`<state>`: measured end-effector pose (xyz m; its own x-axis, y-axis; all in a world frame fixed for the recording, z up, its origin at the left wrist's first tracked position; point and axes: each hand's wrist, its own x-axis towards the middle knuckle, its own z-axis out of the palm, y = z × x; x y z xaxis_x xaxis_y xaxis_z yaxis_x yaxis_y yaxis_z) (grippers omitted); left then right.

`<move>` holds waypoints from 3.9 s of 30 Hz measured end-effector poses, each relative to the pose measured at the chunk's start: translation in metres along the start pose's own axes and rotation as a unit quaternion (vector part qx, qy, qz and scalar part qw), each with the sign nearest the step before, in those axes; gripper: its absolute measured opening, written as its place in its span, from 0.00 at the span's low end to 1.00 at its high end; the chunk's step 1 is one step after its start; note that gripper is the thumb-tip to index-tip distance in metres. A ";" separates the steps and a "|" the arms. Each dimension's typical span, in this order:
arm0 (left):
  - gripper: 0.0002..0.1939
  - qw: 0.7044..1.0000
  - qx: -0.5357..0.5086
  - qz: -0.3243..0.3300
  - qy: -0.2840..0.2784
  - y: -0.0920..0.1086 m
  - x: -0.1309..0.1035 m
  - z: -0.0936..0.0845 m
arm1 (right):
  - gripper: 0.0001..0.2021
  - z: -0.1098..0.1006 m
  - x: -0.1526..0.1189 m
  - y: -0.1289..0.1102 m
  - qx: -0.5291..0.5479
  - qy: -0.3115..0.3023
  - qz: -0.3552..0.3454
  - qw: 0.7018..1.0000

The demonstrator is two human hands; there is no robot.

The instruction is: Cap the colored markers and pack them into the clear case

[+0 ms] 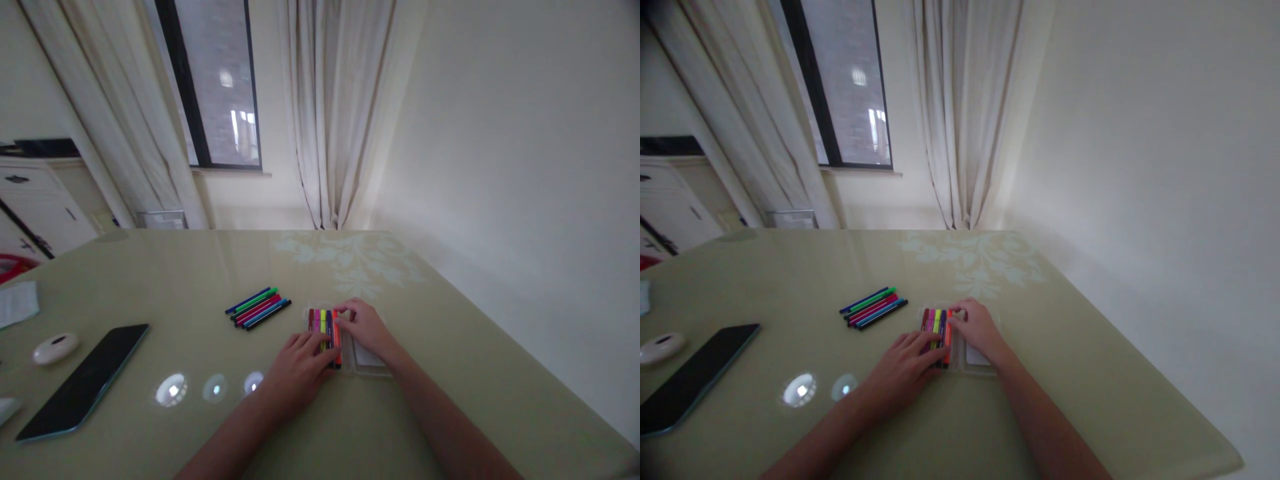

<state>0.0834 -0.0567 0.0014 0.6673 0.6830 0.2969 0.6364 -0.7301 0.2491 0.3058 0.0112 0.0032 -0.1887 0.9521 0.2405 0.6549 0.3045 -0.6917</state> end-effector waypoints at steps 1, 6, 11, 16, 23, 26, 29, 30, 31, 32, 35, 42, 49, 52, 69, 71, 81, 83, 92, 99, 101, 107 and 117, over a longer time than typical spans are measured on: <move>0.19 1.000 0.001 -0.002 0.001 0.001 0.000 0.000 | 0.09 0.000 0.000 -0.001 -0.005 0.000 -0.002 1.000; 0.18 1.000 -0.019 0.013 0.010 -0.001 0.002 -0.003 | 0.07 0.000 -0.001 -0.002 -0.005 0.001 -0.001 1.000; 0.14 0.986 0.001 -0.129 0.107 -0.035 0.001 -0.013 | 0.06 0.000 0.001 -0.001 0.016 0.012 0.004 1.000; 0.11 0.932 0.141 -0.314 0.113 -0.076 -0.013 -0.025 | 0.07 0.000 0.002 -0.007 0.023 0.043 0.001 0.999; 0.07 0.956 0.016 -0.259 0.135 -0.069 -0.006 -0.019 | 0.12 0.008 -0.002 -0.019 0.070 0.043 -0.001 0.997; 0.07 0.961 -0.110 -0.192 0.166 -0.048 0.001 -0.015 | 0.15 0.013 -0.005 -0.030 0.203 -0.010 0.005 0.979; 0.05 0.959 -0.153 -0.156 0.182 -0.029 0.003 -0.010 | 0.16 0.014 -0.006 -0.039 0.311 -0.031 0.017 0.950; 0.05 0.957 -0.158 -0.156 0.185 -0.025 0.003 -0.009 | 0.17 0.014 -0.006 -0.040 0.329 -0.025 0.027 0.944; 0.04 0.956 -0.161 -0.161 0.187 -0.022 0.002 -0.008 | 0.17 0.014 -0.006 -0.041 0.343 -0.019 0.039 0.938; 0.05 0.954 -0.164 -0.167 0.189 -0.020 0.002 -0.008 | 0.17 0.014 -0.006 -0.041 0.358 -0.013 0.053 0.932; 0.06 0.951 -0.168 -0.176 0.189 -0.020 0.001 -0.009 | 0.20 0.016 -0.007 -0.040 0.407 -0.006 0.086 0.909; 0.22 0.993 -0.100 -0.023 0.065 -0.014 -0.001 -0.007 | 0.23 -0.002 0.002 -0.025 0.445 0.111 0.113 0.882; 0.23 0.999 -0.026 -0.031 0.005 -0.009 0.000 -0.009 | 0.19 -0.012 0.007 0.000 0.317 0.005 0.154 0.936; 0.26 0.999 -0.003 -0.034 -0.003 -0.009 -0.001 -0.010 | 0.16 -0.001 0.007 0.002 0.248 -0.021 0.123 0.961; 0.23 0.998 0.058 -0.007 0.007 0.002 -0.003 -0.001 | 0.05 0.001 -0.001 -0.011 -0.085 -0.037 -0.033 0.995; 0.22 0.999 0.038 -0.003 0.012 0.000 -0.001 -0.001 | 0.05 0.000 -0.001 -0.012 -0.087 -0.031 -0.031 0.995; 0.14 0.923 0.186 -0.328 0.081 -0.074 -0.013 -0.027 | 0.06 0.002 -0.001 -0.011 -0.043 0.010 -0.021 0.999; 0.12 0.914 0.200 -0.346 0.067 -0.079 -0.017 -0.029 | 0.06 0.002 -0.001 -0.013 -0.042 0.009 -0.029 0.999; 0.06 0.955 -0.007 -0.267 0.131 -0.059 -0.001 -0.019 | 0.09 0.005 -0.004 -0.026 0.051 0.034 -0.027 0.998; 0.10 0.946 -0.174 -0.169 0.215 -0.027 0.003 -0.008 | 0.18 0.013 -0.008 -0.041 0.280 -0.027 0.009 0.959; 0.10 0.944 -0.178 -0.168 0.220 -0.025 0.003 -0.007 | 0.20 0.015 -0.008 -0.043 0.324 -0.029 0.025 0.945; 0.13 0.954 -0.165 -0.160 0.191 -0.024 0.001 -0.006 | 0.20 0.013 -0.006 -0.041 0.420 0.018 0.071 0.904; 0.26 1.000 -0.010 0.007 0.007 -0.004 -0.002 -0.005 | 0.20 -0.036 0.012 0.011 0.313 0.061 0.154 0.935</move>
<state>0.0780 -0.0556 0.0041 0.6706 0.6719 0.3144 0.6184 -0.7405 0.2632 0.3371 0.0251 0.0229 0.0479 0.9988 0.0140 0.1001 0.0091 -0.9949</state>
